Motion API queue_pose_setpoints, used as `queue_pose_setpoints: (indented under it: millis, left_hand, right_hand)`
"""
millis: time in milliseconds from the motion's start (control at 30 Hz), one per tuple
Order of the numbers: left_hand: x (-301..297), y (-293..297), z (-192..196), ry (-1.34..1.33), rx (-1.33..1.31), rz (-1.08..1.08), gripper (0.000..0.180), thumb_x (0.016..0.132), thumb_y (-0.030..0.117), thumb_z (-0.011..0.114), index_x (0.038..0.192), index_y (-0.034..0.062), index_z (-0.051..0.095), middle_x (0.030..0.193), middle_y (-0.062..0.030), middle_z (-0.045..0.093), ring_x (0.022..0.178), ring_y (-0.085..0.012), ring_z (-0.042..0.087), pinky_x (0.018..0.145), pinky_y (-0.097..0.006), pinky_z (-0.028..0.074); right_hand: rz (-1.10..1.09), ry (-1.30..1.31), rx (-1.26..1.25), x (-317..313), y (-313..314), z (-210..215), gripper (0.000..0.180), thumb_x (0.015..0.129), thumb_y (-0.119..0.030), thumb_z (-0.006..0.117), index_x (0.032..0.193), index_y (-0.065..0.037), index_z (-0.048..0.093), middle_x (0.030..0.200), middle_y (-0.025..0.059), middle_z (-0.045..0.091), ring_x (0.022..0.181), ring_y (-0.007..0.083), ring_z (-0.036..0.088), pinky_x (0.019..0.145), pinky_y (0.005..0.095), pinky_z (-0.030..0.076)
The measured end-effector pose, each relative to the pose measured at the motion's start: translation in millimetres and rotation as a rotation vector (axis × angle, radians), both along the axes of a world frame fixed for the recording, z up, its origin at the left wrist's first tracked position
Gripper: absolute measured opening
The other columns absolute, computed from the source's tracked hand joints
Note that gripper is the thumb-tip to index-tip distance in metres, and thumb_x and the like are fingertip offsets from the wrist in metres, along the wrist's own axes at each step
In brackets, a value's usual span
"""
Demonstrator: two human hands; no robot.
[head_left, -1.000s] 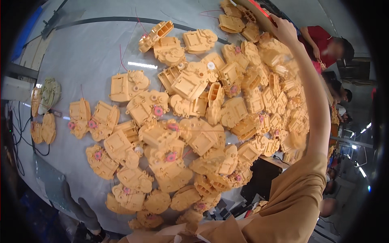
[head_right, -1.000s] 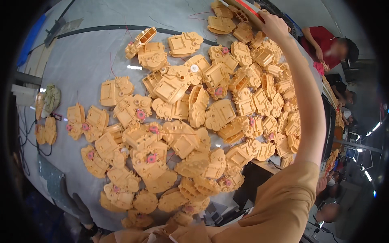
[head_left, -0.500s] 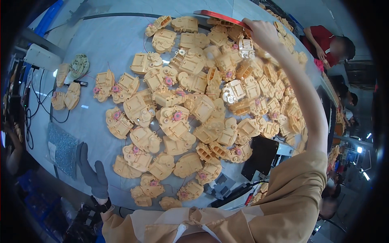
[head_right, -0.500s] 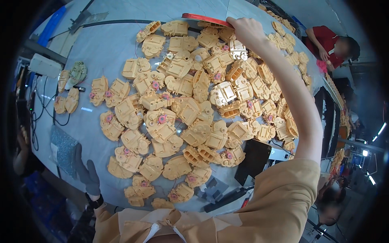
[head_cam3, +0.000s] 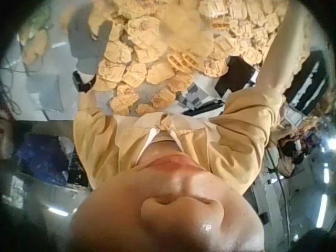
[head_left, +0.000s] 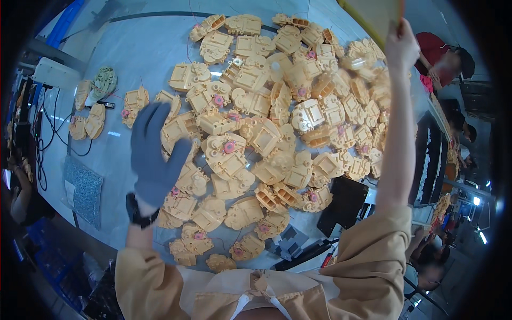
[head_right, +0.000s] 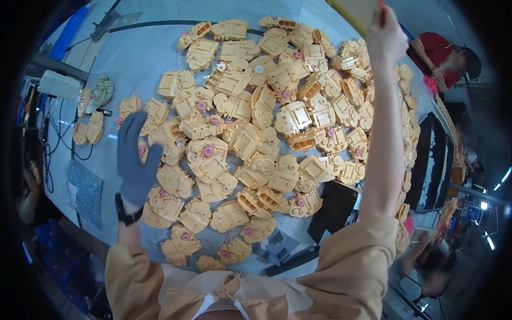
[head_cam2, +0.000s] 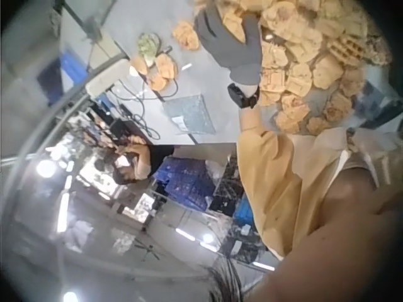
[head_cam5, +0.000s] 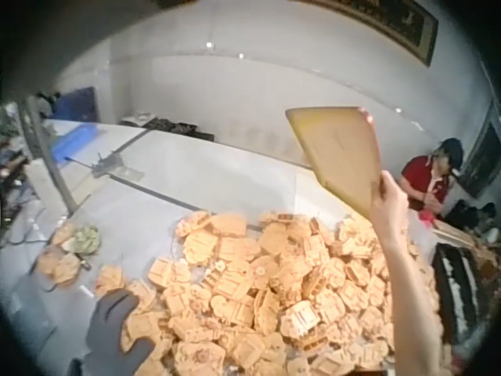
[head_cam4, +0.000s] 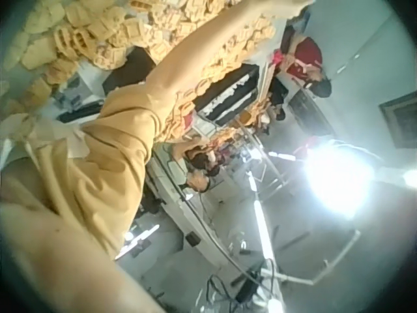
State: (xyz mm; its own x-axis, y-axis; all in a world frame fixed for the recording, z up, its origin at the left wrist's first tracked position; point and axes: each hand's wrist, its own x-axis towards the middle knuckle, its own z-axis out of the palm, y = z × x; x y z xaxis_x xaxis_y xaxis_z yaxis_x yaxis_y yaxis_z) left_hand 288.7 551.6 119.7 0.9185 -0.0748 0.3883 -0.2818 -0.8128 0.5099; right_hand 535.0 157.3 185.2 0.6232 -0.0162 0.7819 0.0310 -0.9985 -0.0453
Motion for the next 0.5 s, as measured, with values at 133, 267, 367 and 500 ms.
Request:
queue_pose_setpoints:
  millis: [133, 267, 367, 500]
  left_hand:
    - [100, -70, -34, 0.196, 0.051, 0.016, 0.069, 0.077, 0.046, 0.061, 0.128, 0.0039, 0.041, 0.119, -0.0183, 0.049, 0.113, -0.0322, 0.045, 0.095, -0.040, 0.036]
    - [156, -108, -62, 0.502, 0.423, 0.100, 0.089, 0.067, 0.070, 0.054, 0.128, 0.0063, 0.041, 0.120, -0.0180, 0.049, 0.109, -0.0315, 0.049, 0.087, -0.041, 0.042]
    - [165, -117, -68, 0.603, 0.522, 0.095, 0.092, 0.065, 0.071, 0.055, 0.129, 0.0070, 0.039, 0.119, -0.0171, 0.049, 0.109, -0.0300, 0.050, 0.087, -0.043, 0.043]
    - [172, -103, -84, 0.507, 0.419, 0.069, 0.090, 0.065, 0.068, 0.056, 0.128, 0.0060, 0.039, 0.120, -0.0183, 0.049, 0.110, -0.0314, 0.048, 0.087, -0.045, 0.041]
  right_hand:
    - [0.411, -0.128, 1.174, -100, 25, 6, 0.025, 0.084, -0.005, 0.056, 0.108, 0.001, 0.052, 0.091, 0.0074, 0.061, 0.077, 0.0151, 0.060, 0.064, 0.0314, 0.052]
    - [0.397, -0.100, 1.812, -201, 26, -29, 0.033, 0.086, -0.010, 0.055, 0.116, -0.002, 0.046, 0.110, 0.0093, 0.053, 0.100, 0.0198, 0.054, 0.085, 0.0353, 0.048]
    - [0.102, -0.064, 1.927, -262, 34, -28, 0.043, 0.088, -0.016, 0.052, 0.126, -0.002, 0.038, 0.120, 0.0117, 0.049, 0.107, 0.0214, 0.051, 0.091, 0.0384, 0.044]
    - [0.066, -0.027, 2.068, -305, 20, -39, 0.049, 0.089, -0.017, 0.050, 0.131, -0.001, 0.031, 0.124, 0.0124, 0.046, 0.113, 0.0240, 0.047, 0.095, 0.0410, 0.041]
